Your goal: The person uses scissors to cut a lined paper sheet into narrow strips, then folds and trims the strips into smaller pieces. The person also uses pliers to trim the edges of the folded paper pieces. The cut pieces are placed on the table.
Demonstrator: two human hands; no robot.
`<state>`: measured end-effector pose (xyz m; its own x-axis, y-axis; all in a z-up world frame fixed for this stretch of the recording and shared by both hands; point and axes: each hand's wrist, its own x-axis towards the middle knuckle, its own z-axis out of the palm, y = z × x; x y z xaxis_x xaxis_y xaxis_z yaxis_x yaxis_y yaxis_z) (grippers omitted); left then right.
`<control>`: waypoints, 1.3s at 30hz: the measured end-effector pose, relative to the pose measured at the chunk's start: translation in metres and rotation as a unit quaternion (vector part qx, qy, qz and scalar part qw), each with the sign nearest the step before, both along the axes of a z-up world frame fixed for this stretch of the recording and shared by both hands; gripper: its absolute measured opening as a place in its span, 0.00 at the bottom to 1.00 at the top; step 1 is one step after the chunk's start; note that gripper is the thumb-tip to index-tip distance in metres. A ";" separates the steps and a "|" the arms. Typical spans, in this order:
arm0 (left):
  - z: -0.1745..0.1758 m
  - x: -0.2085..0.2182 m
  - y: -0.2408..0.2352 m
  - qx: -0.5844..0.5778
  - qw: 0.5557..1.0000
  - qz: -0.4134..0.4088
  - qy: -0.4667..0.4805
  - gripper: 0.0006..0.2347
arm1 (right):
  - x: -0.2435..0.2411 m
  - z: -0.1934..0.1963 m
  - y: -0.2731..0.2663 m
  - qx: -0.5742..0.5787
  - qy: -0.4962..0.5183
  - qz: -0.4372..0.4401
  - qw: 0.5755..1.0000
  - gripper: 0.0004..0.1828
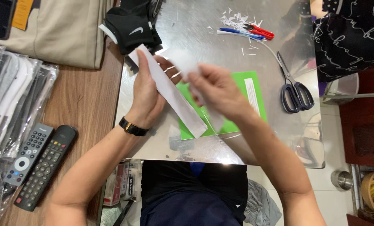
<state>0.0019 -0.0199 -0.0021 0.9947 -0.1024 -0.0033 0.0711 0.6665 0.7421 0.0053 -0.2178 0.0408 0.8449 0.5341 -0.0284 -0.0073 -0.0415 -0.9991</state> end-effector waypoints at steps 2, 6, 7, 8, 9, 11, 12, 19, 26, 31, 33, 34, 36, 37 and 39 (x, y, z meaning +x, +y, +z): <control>0.004 -0.006 -0.002 0.026 1.000 -0.011 0.001 0.38 | -0.004 -0.005 0.021 0.015 0.011 0.017 1.000 0.15; 0.006 -0.012 -0.006 0.014 1.000 -0.020 0.003 0.41 | -0.005 -0.012 0.034 -0.032 0.045 0.026 0.998 0.17; 0.005 -0.012 -0.006 0.010 1.000 -0.017 0.004 0.39 | -0.005 -0.012 0.033 -0.043 0.046 0.028 0.998 0.17; 0.003 -0.011 -0.006 -0.006 1.000 -0.015 0.004 0.38 | -0.007 -0.013 0.032 -0.054 0.046 0.030 0.997 0.17; 0.001 -0.010 -0.007 -0.022 1.000 -0.013 0.004 0.37 | -0.008 -0.013 0.030 -0.065 0.047 0.032 0.996 0.17; -0.006 -0.008 -0.008 -0.030 1.000 -0.002 0.005 0.35 | -0.011 -0.015 0.027 -0.122 0.060 0.037 0.990 0.18; -0.009 -0.007 -0.007 -0.022 1.000 0.006 0.006 0.34 | -0.012 -0.015 0.026 -0.150 0.066 0.040 0.986 0.18; -0.024 -0.004 -0.006 -0.024 0.999 0.017 0.017 0.32 | -0.015 -0.023 0.018 -0.084 0.134 0.058 0.986 0.17; -0.019 -0.001 -0.005 -0.022 0.998 0.024 0.052 0.33 | -0.011 -0.036 0.018 0.080 0.247 0.059 0.964 0.14; -0.019 0.004 -0.002 -0.032 0.996 0.051 0.060 0.31 | -0.013 -0.040 0.008 0.249 0.264 0.113 0.925 0.12; -0.019 0.002 -0.002 -0.008 0.997 0.041 0.064 0.37 | -0.014 -0.040 0.013 0.181 0.220 0.120 0.951 0.13; -0.019 0.001 -0.002 0.004 0.997 0.037 0.065 0.41 | -0.016 -0.039 0.015 0.117 0.211 0.097 0.965 0.14; -0.019 0.002 -0.003 -0.028 0.996 0.045 0.070 0.35 | -0.021 -0.038 0.019 -0.013 0.193 0.050 0.980 0.16; -0.019 0.002 -0.003 -0.044 0.995 0.049 0.073 0.33 | -0.022 -0.037 0.020 -0.043 0.187 0.042 0.980 0.16; -0.019 0.001 -0.002 -0.034 0.996 0.049 0.062 0.35 | -0.025 -0.035 0.021 -0.104 0.176 0.026 0.979 0.17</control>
<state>0.0024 -0.0222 -0.0209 0.9922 -0.0098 -0.1241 0.0928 0.7229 0.6847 -0.0194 -0.1963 0.0058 0.7353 0.5280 -0.4250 -0.3417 -0.2527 -0.9052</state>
